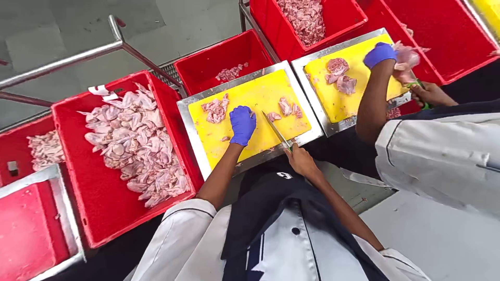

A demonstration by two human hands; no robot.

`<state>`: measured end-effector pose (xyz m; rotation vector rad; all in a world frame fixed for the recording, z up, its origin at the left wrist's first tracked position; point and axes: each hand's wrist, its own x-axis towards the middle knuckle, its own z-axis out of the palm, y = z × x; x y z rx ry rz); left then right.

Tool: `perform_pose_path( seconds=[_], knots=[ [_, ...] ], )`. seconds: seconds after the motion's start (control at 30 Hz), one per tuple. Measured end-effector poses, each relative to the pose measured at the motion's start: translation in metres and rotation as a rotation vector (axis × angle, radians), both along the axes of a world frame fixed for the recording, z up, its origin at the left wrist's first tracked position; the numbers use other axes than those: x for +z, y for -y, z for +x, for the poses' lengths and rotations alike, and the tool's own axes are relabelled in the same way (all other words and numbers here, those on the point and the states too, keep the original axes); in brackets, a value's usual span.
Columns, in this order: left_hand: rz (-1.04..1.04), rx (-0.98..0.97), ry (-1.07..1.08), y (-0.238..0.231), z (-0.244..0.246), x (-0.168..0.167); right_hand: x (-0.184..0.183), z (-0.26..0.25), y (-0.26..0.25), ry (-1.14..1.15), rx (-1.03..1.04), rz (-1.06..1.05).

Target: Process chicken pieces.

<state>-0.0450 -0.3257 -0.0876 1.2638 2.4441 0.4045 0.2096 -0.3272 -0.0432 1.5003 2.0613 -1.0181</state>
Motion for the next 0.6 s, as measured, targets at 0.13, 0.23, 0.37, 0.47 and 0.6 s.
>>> perform_pose_path(
  seconds=[0.13,0.23,0.37,0.47,0.6],
  knots=[
    [0.201,-0.191,0.179,-0.008,0.02,-0.008,0.013,0.017,0.005,-0.044,-0.114,0.026],
    [0.19,-0.338,0.228,-0.017,0.038,-0.017,0.027,0.018,-0.006,0.074,-0.06,0.001],
    [0.179,-0.379,0.248,-0.016,0.034,-0.024,0.035,0.002,-0.015,0.13,0.025,-0.018],
    [0.166,-0.408,0.265,-0.016,0.029,-0.023,0.018,-0.03,-0.021,0.057,-0.015,0.0],
    [0.21,-0.441,0.272,-0.016,0.024,-0.03,-0.001,-0.074,-0.037,0.021,-0.031,0.069]
  ],
)
